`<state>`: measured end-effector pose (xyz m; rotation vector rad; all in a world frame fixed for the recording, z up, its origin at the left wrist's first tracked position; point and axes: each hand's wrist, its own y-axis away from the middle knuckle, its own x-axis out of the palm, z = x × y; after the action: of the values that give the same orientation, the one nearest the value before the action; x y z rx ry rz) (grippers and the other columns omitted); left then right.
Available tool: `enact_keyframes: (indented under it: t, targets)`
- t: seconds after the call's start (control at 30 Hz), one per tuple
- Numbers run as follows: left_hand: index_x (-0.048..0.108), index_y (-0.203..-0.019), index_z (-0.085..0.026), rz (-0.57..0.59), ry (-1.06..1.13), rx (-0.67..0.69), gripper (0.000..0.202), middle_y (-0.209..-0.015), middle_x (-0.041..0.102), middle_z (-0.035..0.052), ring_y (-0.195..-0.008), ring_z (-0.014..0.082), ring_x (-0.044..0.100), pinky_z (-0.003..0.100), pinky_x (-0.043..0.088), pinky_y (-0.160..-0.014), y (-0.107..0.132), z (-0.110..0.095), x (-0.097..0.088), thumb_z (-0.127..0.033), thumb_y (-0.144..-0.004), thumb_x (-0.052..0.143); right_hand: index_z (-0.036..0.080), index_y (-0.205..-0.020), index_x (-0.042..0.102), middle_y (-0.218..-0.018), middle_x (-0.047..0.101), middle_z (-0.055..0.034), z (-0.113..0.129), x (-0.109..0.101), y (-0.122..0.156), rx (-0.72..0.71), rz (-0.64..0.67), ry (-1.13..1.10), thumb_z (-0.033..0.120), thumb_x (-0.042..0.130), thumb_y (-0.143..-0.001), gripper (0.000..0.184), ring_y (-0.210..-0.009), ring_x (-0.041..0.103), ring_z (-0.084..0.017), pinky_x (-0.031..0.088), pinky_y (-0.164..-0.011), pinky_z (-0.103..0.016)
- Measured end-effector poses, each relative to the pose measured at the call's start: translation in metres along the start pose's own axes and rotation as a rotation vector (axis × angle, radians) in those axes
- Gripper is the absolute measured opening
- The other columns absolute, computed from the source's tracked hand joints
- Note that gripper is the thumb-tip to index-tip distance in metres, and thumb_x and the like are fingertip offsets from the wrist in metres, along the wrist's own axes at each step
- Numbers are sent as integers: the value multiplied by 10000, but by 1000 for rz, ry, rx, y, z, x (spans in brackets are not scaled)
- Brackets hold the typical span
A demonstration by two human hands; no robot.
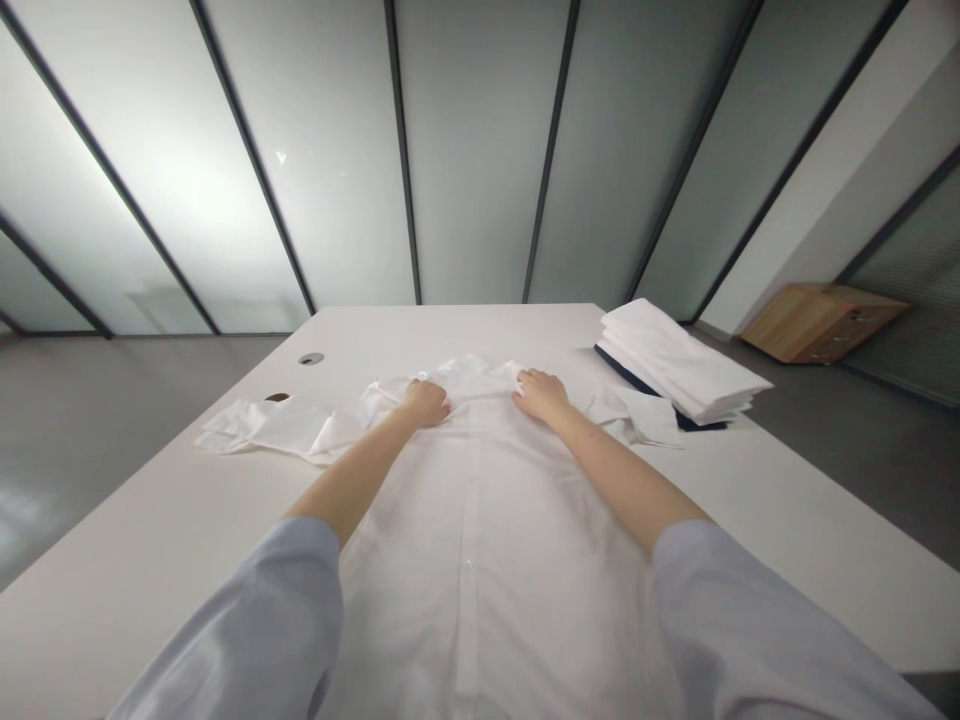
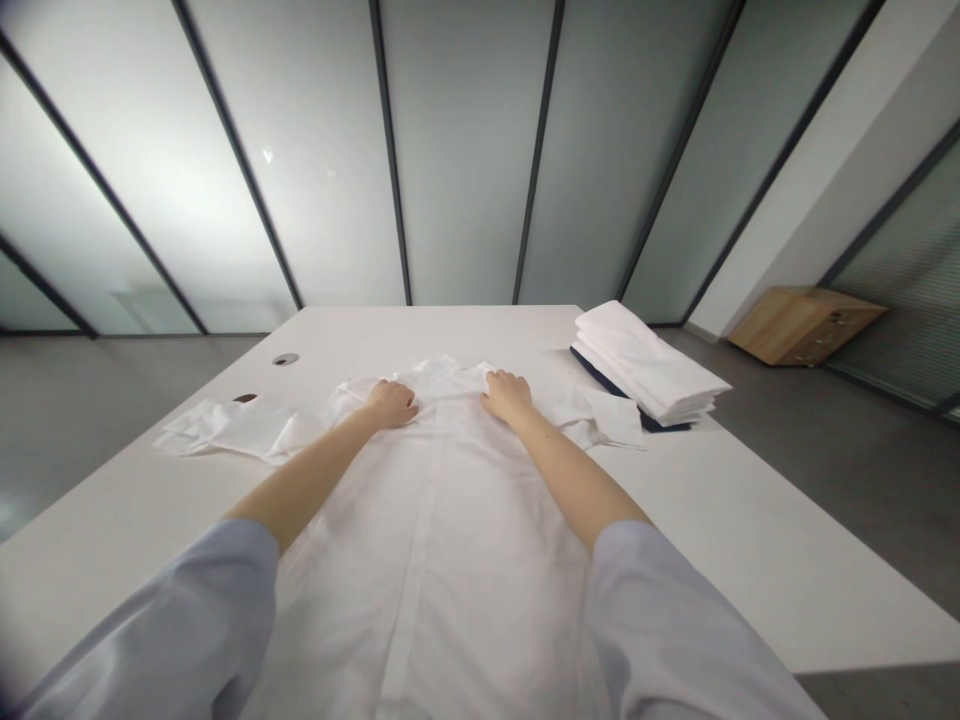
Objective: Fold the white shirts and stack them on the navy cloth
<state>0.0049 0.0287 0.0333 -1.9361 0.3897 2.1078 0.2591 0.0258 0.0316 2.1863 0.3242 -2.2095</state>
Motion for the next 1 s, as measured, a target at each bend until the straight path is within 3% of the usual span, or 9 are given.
enact_keyframes:
  t: [0.1, 0.17, 0.33, 0.5, 0.57, 0.67, 0.83, 0.93, 1.0]
  targets:
    - [499, -1351, -267, -118, 23, 92, 552, -1511, 373, 102, -1404, 313, 291, 497, 278, -1110, -1, 1, 5, -372, -814, 570, 173, -1406, 454, -1491, 406, -123, 15, 10, -4, -197, -26, -94, 406, 471, -914, 544, -1352, 394, -237, 319, -1081, -346]
    - [325, -1467, -255, -76, 66, 69, 777, -1587, 202, 113, -1442, 327, 199, 501, 269, -1118, -3, 5, 7, -435, -771, 621, 147, -1434, 419, -1522, 352, -134, 23, 19, -5, -244, 43, -132, 436, 422, -942, 570, -1392, 335, -223, 276, -1112, -333]
    - [338, -1466, -150, 139, 134, 63, 867, -1530, 327, 166, -1401, 281, 325, 337, 283, -1124, -9, 20, 6, -559, -750, 606, 167, -1382, 499, -1474, 429, -133, 32, 26, 1, -234, 113, -138, 485, 363, -960, 546, -1370, 373, -249, 282, -1108, -370]
    - [330, -1474, -251, 274, 162, 28, 1080, -1522, 359, 123, -1362, 336, 380, 385, 388, -1047, -10, 22, 0, -639, -548, 730, 195, -1258, 617, -1367, 552, -123, 37, 18, 18, -351, 111, -116, 524, 355, -953, 520, -1308, 454, -252, 308, -1087, -336]
    - [345, -1466, -270, 276, 145, -19, 1066, -1545, 313, 125, -1381, 372, 332, 457, 360, -1063, -9, 19, 1, -706, -558, 693, 192, -1296, 584, -1409, 509, -134, 40, 19, 24, -337, 123, -95, 538, 307, -962, 555, -1322, 434, -265, 300, -1092, -376]
    - [374, -1445, -265, 148, 80, -69, 905, -1562, 267, 134, -1419, 379, 239, 550, 247, -1106, -4, 10, 5, -761, -706, 534, 200, -1412, 453, -1510, 370, -144, 42, 25, 27, -219, 131, -62, 578, 257, -959, 622, -1378, 346, -296, 266, -1103, -459]
    - [527, -1270, -216, -131, 58, -33, 499, -1372, 511, 138, -1304, 303, 413, 474, 314, -1072, 15, -22, 8, -538, -911, 399, 173, -1465, 358, -1551, 280, -159, 31, 35, 7, -105, 139, -80, 599, 231, -955, 676, -1411, 271, -306, 205, -1121, -489]
    - [552, -1225, -206, -73, 115, -53, 524, -1272, 570, 142, -1219, 318, 477, 492, 394, -986, 25, -44, 8, -566, -919, 326, 176, -1436, 398, -1539, 312, -150, 20, 37, -9, -114, 113, -82, 512, 255, -979, 585, -1403, 290, -277, 198, -1122, -475]
    - [515, -1281, -209, 2, 142, -126, 616, -1340, 520, 156, -1235, 356, 453, 553, 398, -960, 27, -54, 10, -637, -890, 306, 164, -1386, 460, -1514, 360, -152, 18, 36, -16, -123, 62, -70, 455, 314, -977, 523, -1385, 317, -274, 206, -1119, -467]
